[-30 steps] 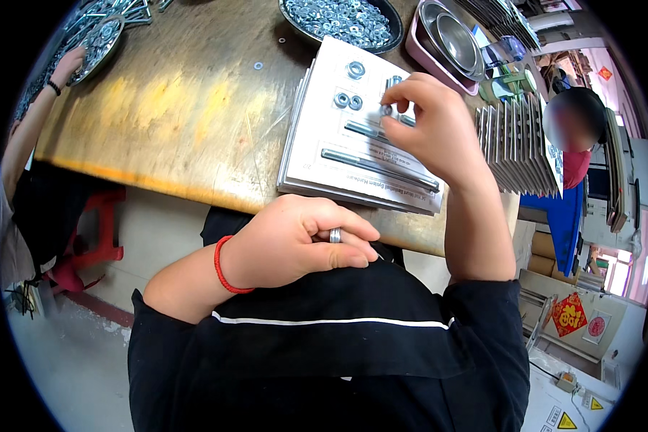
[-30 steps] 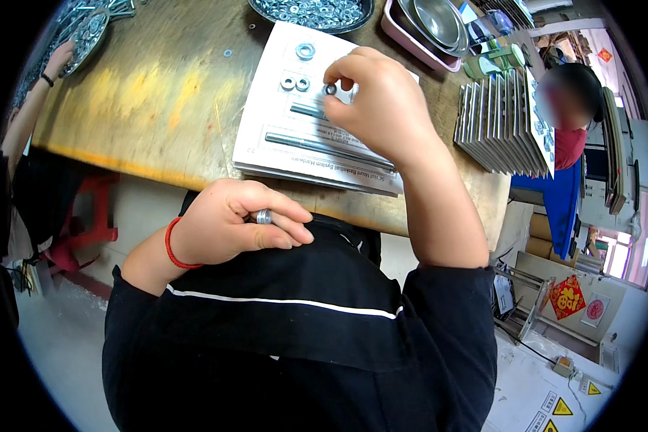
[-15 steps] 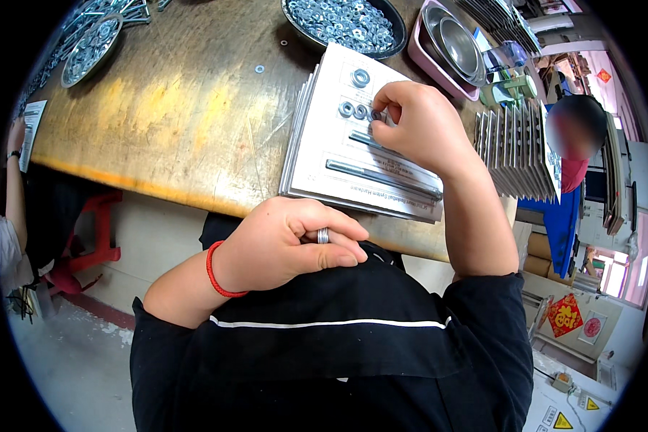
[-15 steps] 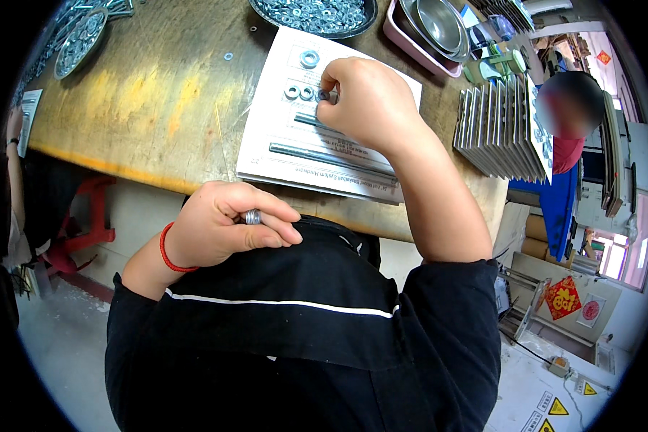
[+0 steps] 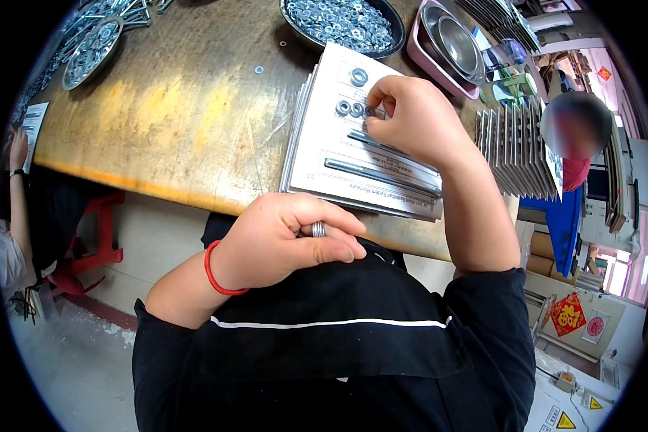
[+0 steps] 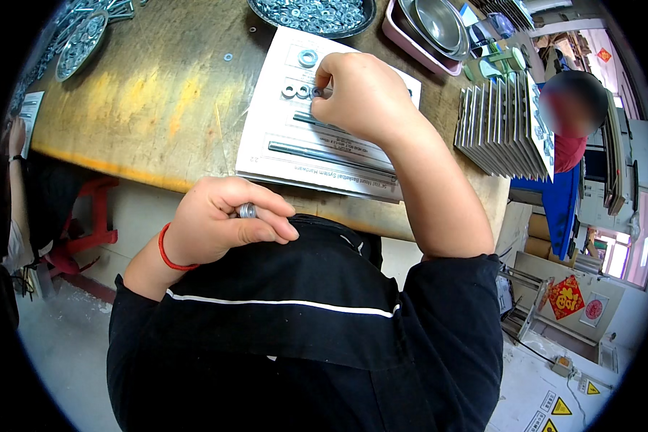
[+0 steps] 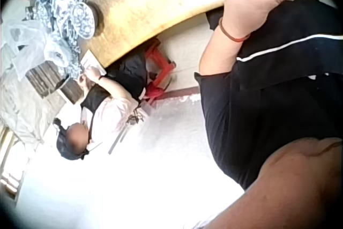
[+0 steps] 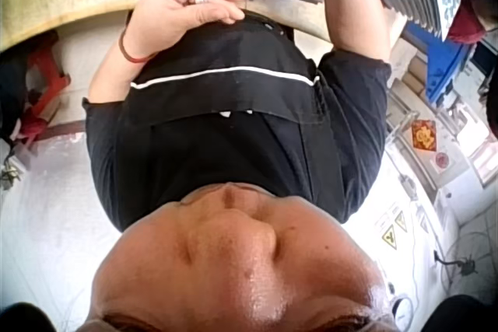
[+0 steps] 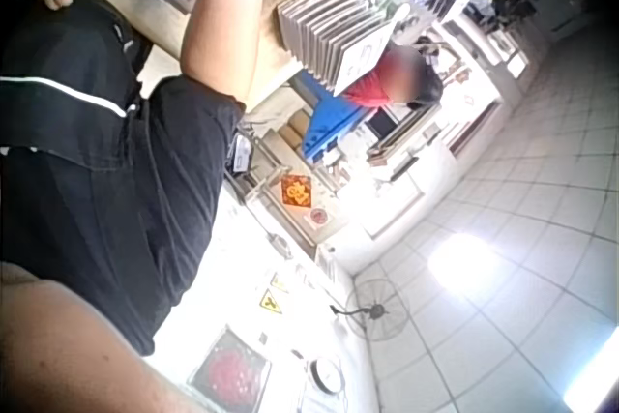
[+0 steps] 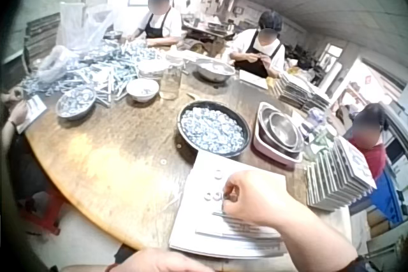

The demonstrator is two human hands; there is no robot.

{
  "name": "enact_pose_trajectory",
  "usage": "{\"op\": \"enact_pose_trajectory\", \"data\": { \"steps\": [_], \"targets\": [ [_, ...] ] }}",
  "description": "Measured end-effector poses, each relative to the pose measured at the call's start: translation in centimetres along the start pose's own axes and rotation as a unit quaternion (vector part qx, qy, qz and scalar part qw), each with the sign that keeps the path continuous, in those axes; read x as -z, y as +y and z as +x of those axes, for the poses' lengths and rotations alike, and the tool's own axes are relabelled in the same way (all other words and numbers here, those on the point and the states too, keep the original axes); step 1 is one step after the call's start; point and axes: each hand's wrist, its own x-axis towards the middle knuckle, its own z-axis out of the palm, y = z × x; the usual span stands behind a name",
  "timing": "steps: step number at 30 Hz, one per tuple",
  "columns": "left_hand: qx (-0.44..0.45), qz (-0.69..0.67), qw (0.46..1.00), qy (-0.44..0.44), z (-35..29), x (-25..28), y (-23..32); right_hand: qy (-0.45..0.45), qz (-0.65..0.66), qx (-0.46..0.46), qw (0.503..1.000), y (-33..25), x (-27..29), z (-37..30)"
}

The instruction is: The person assembles metal fasteners by hand, picking up bolts and nuts from bowls and screwing them together. The person then places the assembled units onto a white cardboard display sheet, arranging them in specific slots. The process is repeated continuously with various sizes of hardware.

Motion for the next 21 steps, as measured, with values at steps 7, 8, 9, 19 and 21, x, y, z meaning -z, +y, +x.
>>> {"op": "enact_pose_trajectory", "data": {
  "steps": [7,8,9,19,21],
  "targets": [
    [0.008,-0.156,0.981,0.112,0.8,-0.1,1.3,0.175,0.194,0.132,0.956,-2.9,2.2,-3.7],
    [0.018,-0.21,0.97,0.126,1.2,-0.1,1.5,0.191,0.184,0.171,0.949,-4.0,2.1,-4.6],
    [0.028,-0.262,0.955,0.135,1.7,-0.3,1.5,0.21,0.172,0.208,0.94,-5.0,1.8,-5.3],
    [0.03,-0.28,0.954,0.106,2.3,-2.4,1.5,0.287,0.132,0.215,0.924,-4.9,-0.8,-7.5],
    [-0.006,-0.194,0.979,0.069,1.9,-1.7,0.1,0.272,0.112,0.247,0.923,-4.5,-0.5,-7.8]
  ]
}}
